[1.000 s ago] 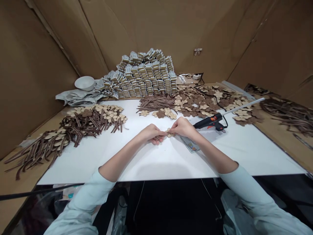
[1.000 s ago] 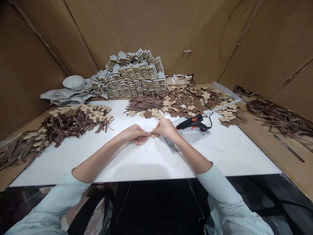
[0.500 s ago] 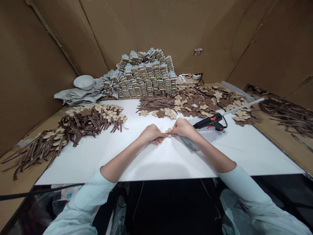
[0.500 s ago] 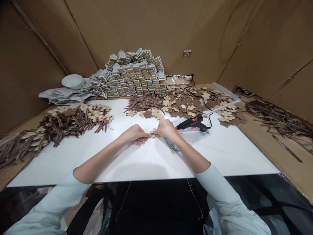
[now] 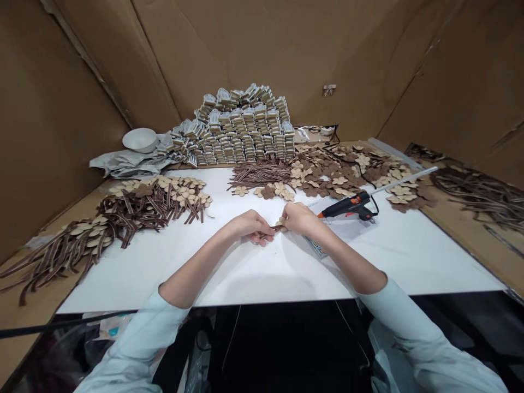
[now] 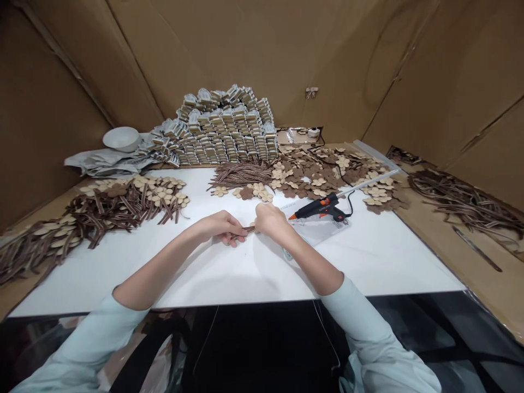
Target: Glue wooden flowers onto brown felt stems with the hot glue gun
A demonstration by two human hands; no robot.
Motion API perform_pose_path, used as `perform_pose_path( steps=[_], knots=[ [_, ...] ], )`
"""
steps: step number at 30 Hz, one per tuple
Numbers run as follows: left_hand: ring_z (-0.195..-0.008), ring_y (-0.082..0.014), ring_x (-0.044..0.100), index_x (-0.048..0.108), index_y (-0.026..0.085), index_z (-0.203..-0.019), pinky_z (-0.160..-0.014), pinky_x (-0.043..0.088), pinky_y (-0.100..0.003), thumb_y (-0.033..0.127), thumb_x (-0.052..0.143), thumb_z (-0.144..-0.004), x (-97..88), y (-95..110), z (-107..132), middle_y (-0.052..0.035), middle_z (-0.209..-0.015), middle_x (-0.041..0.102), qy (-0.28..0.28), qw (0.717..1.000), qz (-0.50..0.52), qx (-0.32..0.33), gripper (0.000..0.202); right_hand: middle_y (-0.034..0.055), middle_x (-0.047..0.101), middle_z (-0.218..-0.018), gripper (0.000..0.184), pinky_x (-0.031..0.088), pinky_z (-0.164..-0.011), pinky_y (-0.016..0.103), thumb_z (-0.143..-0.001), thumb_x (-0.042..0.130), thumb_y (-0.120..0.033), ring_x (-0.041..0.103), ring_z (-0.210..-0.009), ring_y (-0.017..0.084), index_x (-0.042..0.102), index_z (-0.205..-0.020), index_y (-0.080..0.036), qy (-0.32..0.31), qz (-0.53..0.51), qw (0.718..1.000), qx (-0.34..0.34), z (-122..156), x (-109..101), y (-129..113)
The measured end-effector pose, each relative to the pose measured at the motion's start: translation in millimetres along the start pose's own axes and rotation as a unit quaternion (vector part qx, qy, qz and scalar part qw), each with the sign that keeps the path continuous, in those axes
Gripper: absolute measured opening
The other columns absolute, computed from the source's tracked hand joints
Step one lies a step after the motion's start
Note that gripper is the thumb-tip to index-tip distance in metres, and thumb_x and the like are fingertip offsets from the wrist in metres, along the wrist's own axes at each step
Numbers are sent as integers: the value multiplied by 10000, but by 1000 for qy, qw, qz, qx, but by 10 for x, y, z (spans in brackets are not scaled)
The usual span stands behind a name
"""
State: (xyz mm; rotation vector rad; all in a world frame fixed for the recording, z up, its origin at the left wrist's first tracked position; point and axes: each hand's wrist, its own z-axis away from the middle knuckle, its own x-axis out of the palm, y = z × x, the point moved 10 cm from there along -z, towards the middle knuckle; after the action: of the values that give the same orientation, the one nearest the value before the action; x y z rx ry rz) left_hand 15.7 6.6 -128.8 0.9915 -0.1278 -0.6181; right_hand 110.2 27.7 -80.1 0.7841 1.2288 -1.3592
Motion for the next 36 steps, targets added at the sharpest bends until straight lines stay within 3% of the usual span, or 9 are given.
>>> perform_pose_path(
  steps=[5,10,15,19,27,31,36],
  knots=[
    [-492,-109,582,663,118,-554,-401,355,-185,299,760,-445,-42,7,19,-49,-603,661,0,1000,-22,-2,233,76,633,-759,37,365,-587,237,-711,528,-182,553,-736,167,562,-701,-170,-4,-78,994,-75,-34,36,-63],
    [-520,-105,566,674,131,-577,-447,392,-190,295,725,-499,-139,74,56,-47,-622,662,26,997,-68,17,188,19,595,-653,30,347,-541,219,-699,546,-168,528,-613,119,517,-706,-172,24,-179,980,-82,-56,-34,12],
    [-560,-105,552,679,137,-623,-522,421,-191,300,672,-573,-193,258,126,-27,-581,631,42,991,-93,87,171,-32,549,-550,138,327,-489,202,-652,577,-179,498,-510,93,477,-746,-173,39,-374,923,-84,-90,-106,108],
    [-580,-102,544,670,137,-618,-546,414,-185,321,647,-604,-216,320,187,-18,-583,616,37,988,-113,101,185,-54,528,-508,233,295,-469,191,-590,600,-169,470,-468,79,453,-770,-173,32,-464,880,-95,-44,-167,87],
    [-585,-99,524,664,139,-600,-545,394,-176,324,637,-622,-199,342,247,-20,-583,604,-1,985,-135,106,189,-112,468,-449,364,283,-461,187,-531,597,-195,436,-422,69,332,-780,-209,23,-538,828,-158,-3,-242,-28],
    [-593,-106,529,671,139,-599,-563,394,-186,323,658,-598,-237,356,263,-23,-589,617,1,985,-134,108,184,-124,438,-446,367,284,-466,189,-534,601,-205,434,-428,65,312,-759,-211,21,-535,823,-187,12,-249,-74],
    [-722,-139,560,689,150,-833,-632,399,-205,353,675,-586,-228,444,288,-33,-782,671,1,979,-127,157,319,-107,470,-466,344,321,-477,209,-558,586,-203,476,-442,81,296,-743,-214,7,-528,822,-212,30,-231,-148]
  ],
)
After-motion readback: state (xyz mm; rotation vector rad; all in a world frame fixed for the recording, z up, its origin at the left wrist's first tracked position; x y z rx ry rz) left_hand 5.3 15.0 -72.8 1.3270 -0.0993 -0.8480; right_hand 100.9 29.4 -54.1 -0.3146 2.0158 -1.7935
